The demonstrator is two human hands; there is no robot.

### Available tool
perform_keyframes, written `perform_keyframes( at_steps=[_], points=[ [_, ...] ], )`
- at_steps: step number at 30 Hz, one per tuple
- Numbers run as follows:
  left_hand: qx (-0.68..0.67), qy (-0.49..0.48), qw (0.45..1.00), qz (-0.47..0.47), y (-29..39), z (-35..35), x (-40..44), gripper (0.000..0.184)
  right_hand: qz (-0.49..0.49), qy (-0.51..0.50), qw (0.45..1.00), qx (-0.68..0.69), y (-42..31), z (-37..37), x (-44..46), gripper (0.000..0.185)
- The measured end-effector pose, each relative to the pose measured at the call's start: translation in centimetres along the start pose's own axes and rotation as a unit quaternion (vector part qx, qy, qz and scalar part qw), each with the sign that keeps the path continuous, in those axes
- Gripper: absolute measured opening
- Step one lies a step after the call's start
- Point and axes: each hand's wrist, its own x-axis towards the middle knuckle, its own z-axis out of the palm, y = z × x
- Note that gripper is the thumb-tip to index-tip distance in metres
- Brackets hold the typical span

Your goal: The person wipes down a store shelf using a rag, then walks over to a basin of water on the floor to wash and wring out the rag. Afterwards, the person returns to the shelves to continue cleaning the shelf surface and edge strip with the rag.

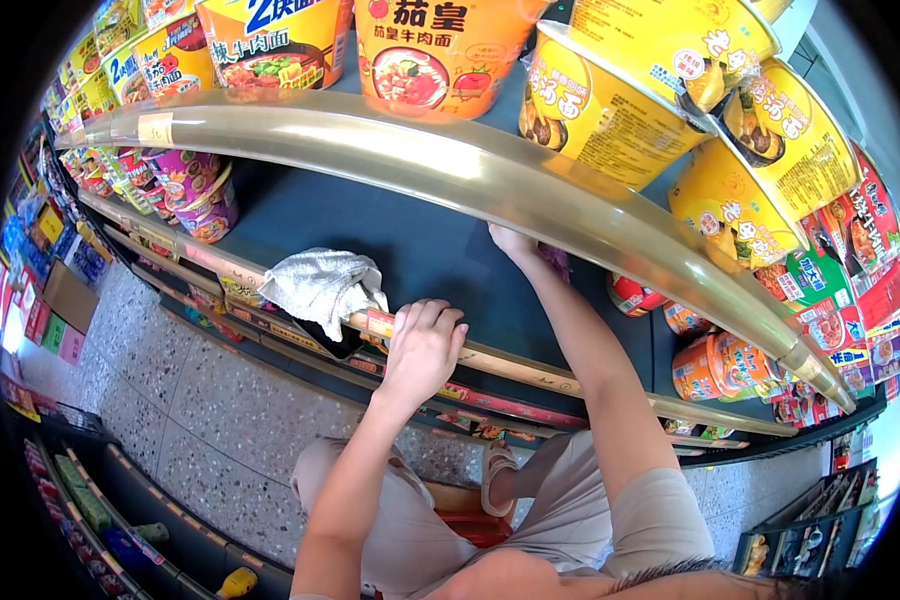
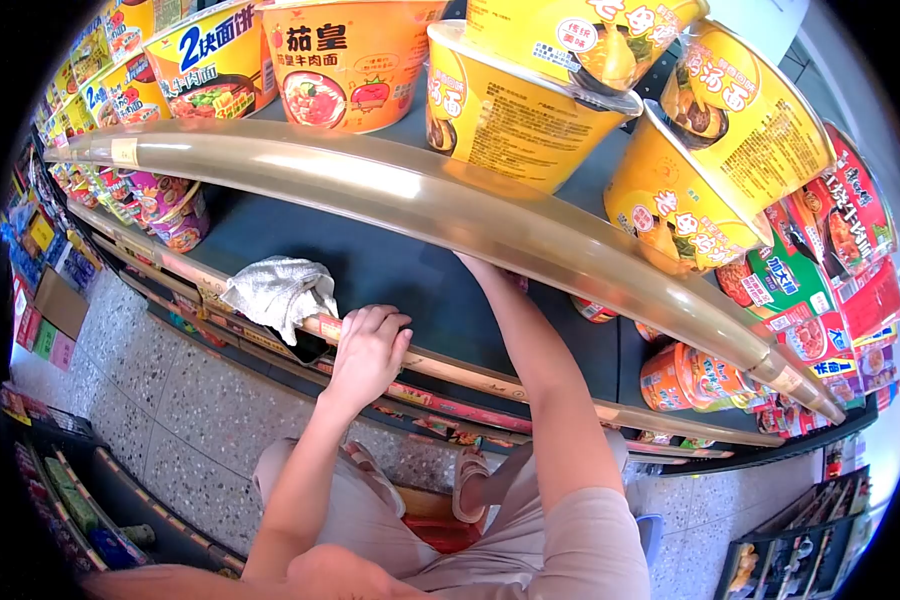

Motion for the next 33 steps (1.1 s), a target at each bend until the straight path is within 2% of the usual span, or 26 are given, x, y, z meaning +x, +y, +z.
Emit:
perform_keyframes(
  at_steps=[2,3,5,6,7,8,11,13,15,16,18,21,23,26,29,33],
  points=[
    [-0.001,0.001,1.0,0.001,0.0,0.0,0.0,0.017,-0.04,-0.006,0.986,-0.164,2.2,5.8,0.2,0.035],
    [-0.001,0.002,1.0,0.001,0.0,0.0,0.0,0.017,-0.111,-0.011,0.948,-0.297,2.1,5.5,0.2,0.036],
    [-0.001,0.004,1.0,0.002,-0.1,0.1,0.0,0.017,-0.244,-0.021,0.805,-0.541,1.3,3.5,0.1,0.037],
    [-0.001,0.005,1.0,0.003,0.0,0.1,0.0,0.017,-0.153,0.021,0.92,-0.361,0.5,2.3,0.0,0.035],
    [0.0,0.006,1.0,0.003,0.0,0.1,-0.1,0.017,-0.054,0.062,0.983,-0.162,-0.4,1.1,0.0,0.032],
    [0.001,0.008,1.0,0.004,0.0,0.1,-0.1,0.017,0.047,0.1,0.993,0.047,-1.2,-0.3,-0.1,0.03],
    [0.003,0.011,1.0,0.009,0.0,0.1,-0.1,0.017,0.024,0.022,0.993,0.116,-2.1,-4.0,-0.2,0.024],
    [0.002,0.013,1.0,0.008,0.1,0.1,-0.1,0.017,0.011,0.122,0.95,0.289,-0.9,0.4,-0.4,0.021],
    [-0.002,0.017,1.0,0.005,0.1,0.1,-0.1,0.016,-0.007,0.143,0.947,0.288,-0.8,0.9,-0.3,0.019],
    [0.0,0.02,1.0,0.006,0.1,0.1,-0.2,0.016,-0.017,0.115,0.973,0.202,-0.7,0.6,-0.7,0.018],
    [0.002,0.026,1.0,0.01,0.0,0.1,-0.2,0.016,-0.019,0.069,0.988,0.138,-0.8,-0.2,-1.1,0.016],
    [0.004,0.027,1.0,0.012,-0.1,0.2,-0.3,0.016,-0.005,0.019,0.98,0.199,-1.5,-2.2,-1.6,0.013],
    [0.004,0.023,1.0,0.011,0.0,0.1,-0.3,0.016,-0.012,-0.018,0.975,0.223,-3.0,-6.3,-2.1,0.012],
    [0.003,0.022,1.0,0.01,0.1,0.1,-0.3,0.016,-0.043,-0.027,0.956,0.29,-3.5,-7.9,-2.9,0.012],
    [0.003,0.024,1.0,0.011,0.0,0.3,-0.4,0.016,-0.033,-0.055,0.944,0.324,-4.0,-8.9,-3.5,0.012],
    [0.003,0.024,1.0,0.013,0.1,0.2,-0.4,0.016,-0.058,-0.076,0.949,0.299,-4.2,-10.1,-4.2,0.014]
  ],
)
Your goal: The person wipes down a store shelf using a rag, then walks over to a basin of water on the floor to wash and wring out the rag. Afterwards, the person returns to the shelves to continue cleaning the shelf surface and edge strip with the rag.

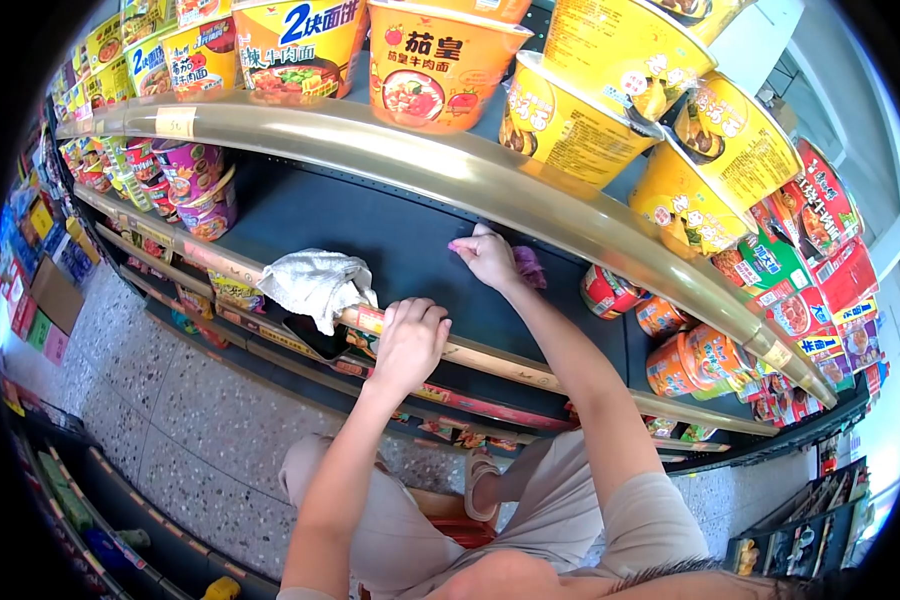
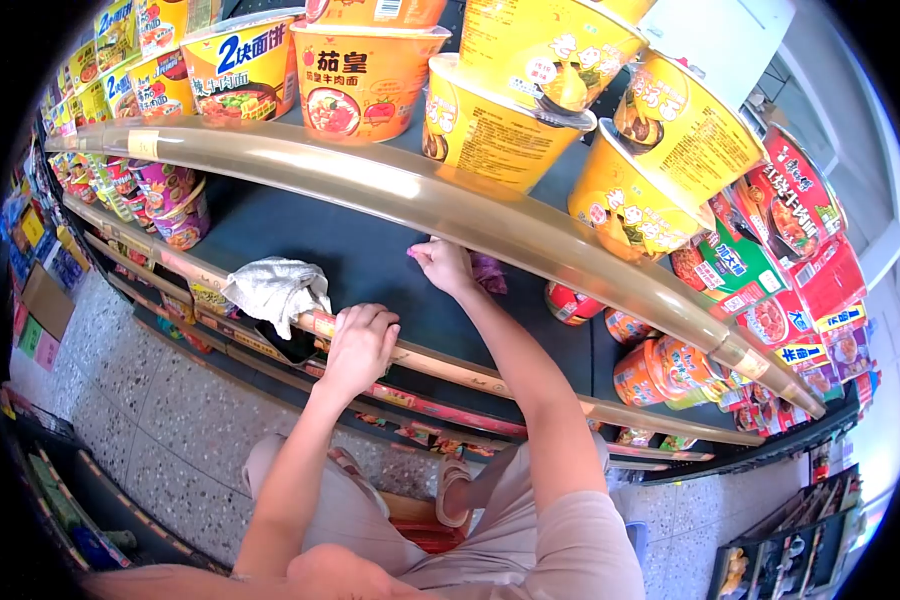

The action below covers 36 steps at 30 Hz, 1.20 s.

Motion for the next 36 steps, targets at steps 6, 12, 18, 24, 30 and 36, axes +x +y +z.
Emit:
perform_keyframes(
  at_steps=[6,12,18,24,30,36],
  points=[
    [0.0,0.002,1.0,0.004,0.1,0.0,0.0,0.015,-0.005,-0.013,1.0,0.001,-1.2,-0.5,-1.1,0.01],
    [0.012,0.006,1.0,0.01,-0.1,0.1,0.0,0.016,-0.009,-0.03,1.0,0.004,-1.1,-0.6,-1.5,0.01],
    [0.003,0.002,1.0,0.003,-0.2,0.1,-0.1,0.015,0.003,-0.024,1.0,-0.016,-1.5,-0.6,-1.0,0.011],
    [0.003,-0.009,1.0,-0.005,0.0,-0.1,0.1,0.015,0.023,0.024,0.999,-0.025,-0.8,0.4,0.2,0.013],
    [0.002,-0.015,1.0,-0.006,-0.1,-0.1,0.2,0.016,0.063,0.087,0.986,-0.127,4.7,4.6,2.4,0.015],
    [-0.003,-0.018,1.0,-0.007,-0.1,-0.2,0.2,0.016,0.009,0.179,0.976,-0.123,11.9,8.7,4.4,0.027]
  ],
)
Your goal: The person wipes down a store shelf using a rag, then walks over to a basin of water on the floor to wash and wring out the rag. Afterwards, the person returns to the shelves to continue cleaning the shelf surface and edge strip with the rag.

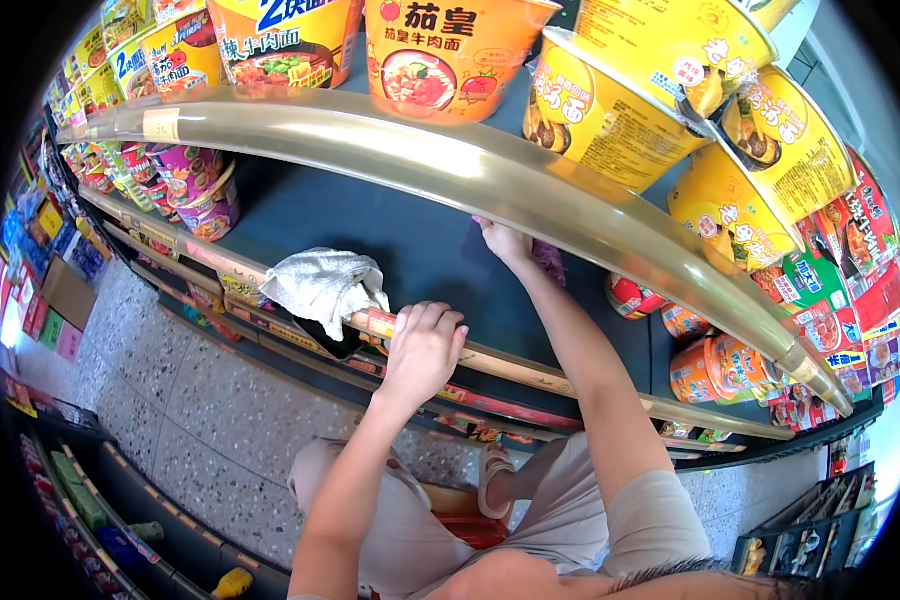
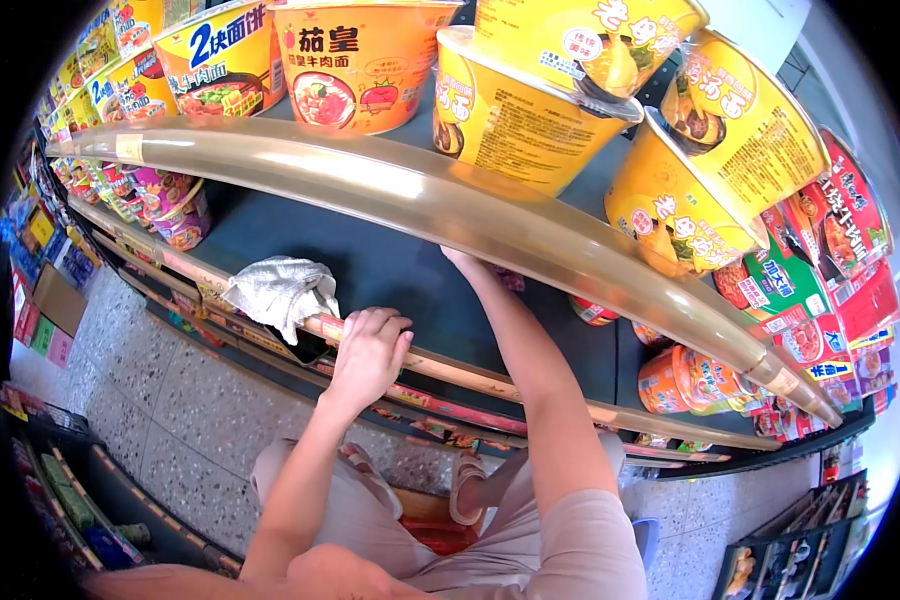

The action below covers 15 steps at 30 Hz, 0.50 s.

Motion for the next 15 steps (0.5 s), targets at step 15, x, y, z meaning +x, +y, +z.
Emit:
perform_keyframes(
  at_steps=[15],
  points=[
    [0.012,0.013,1.0,0.006,-0.1,0.2,-0.1,0.018,0.007,0.01,0.993,-0.117,-4.0,-3.2,1.4,0.022]
  ],
)
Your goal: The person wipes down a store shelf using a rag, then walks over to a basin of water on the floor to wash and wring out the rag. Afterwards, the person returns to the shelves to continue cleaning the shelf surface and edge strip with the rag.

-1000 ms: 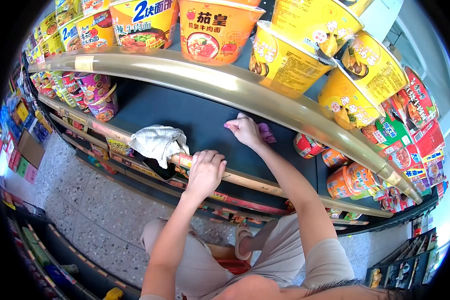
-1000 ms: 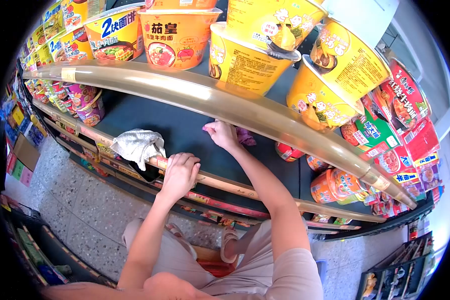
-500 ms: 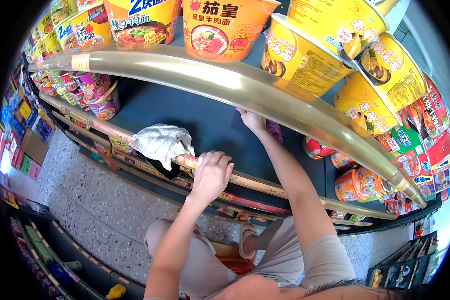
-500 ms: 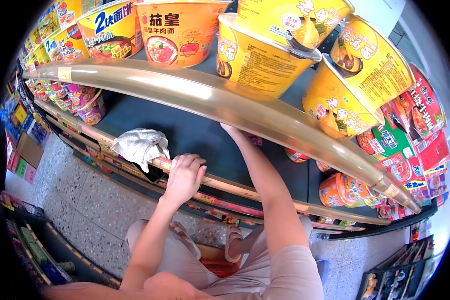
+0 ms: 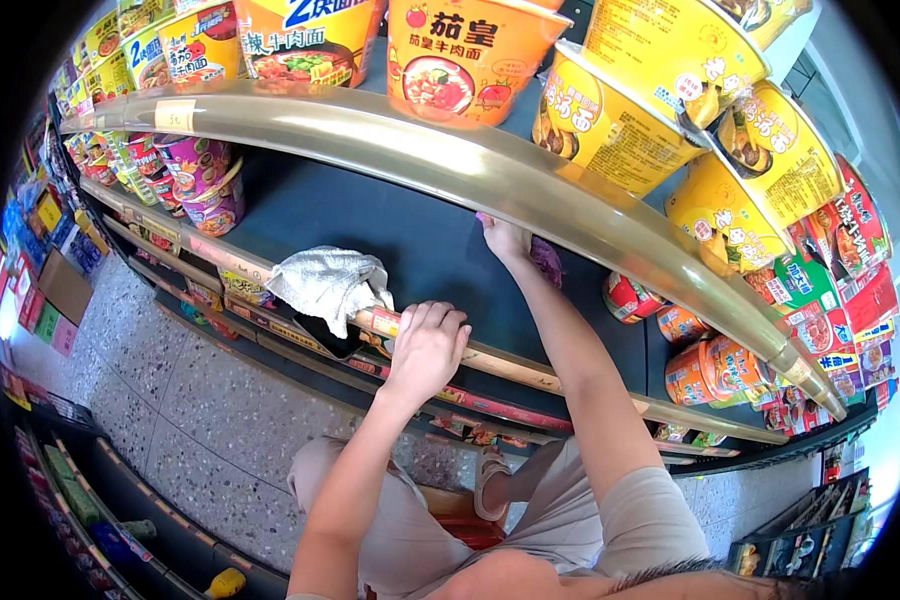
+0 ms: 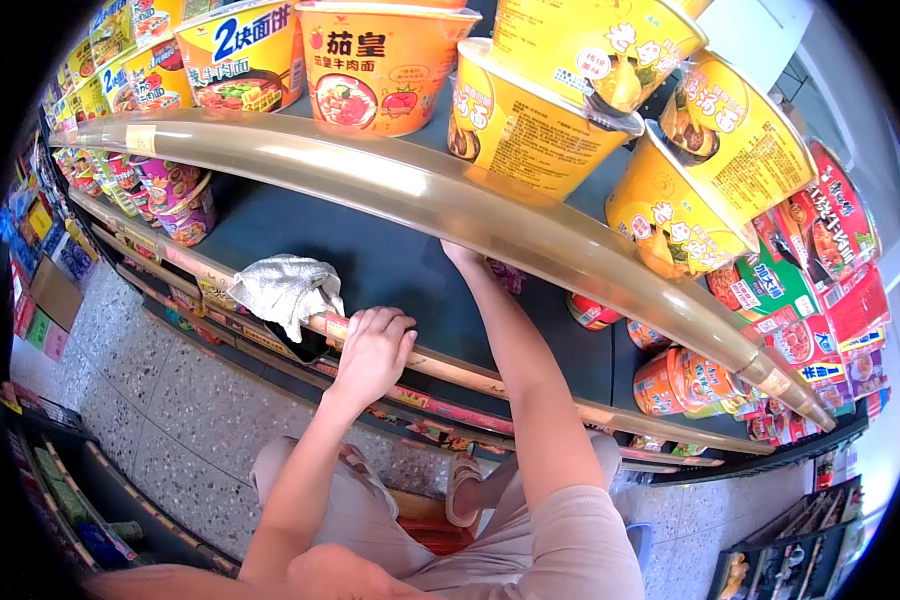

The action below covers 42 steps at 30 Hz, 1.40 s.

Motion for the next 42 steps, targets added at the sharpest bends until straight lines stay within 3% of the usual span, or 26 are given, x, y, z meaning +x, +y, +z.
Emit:
perform_keyframes(
  at_steps=[5,9,16,19,28,42],
  points=[
    [-0.002,0.001,1.0,-0.001,0.0,-0.1,-0.1,0.017,0.002,-0.061,0.995,0.082,0.2,-0.7,-0.4,0.014],
    [0.001,0.003,1.0,0.004,0.0,0.0,-0.2,0.017,0.007,-0.126,0.977,0.174,-2.1,-5.6,-0.6,0.013],
    [0.006,0.003,1.0,0.005,0.0,0.0,-0.3,0.017,-0.006,-0.188,0.96,0.207,-3.7,-9.2,-1.3,0.012],
    [0.006,0.005,1.0,0.005,0.0,-0.1,-0.4,0.017,-0.046,-0.162,0.96,0.224,-4.0,-9.9,-1.9,0.013],
    [0.002,0.009,1.0,0.011,0.2,-0.1,-0.3,0.016,-0.057,-0.211,0.951,0.217,-4.3,-11.5,-3.1,0.011],
    [-0.001,-0.004,1.0,-0.004,0.1,0.0,-0.3,0.016,0.015,-0.184,0.962,0.202,-5.3,-10.2,-1.9,0.01]
  ],
)
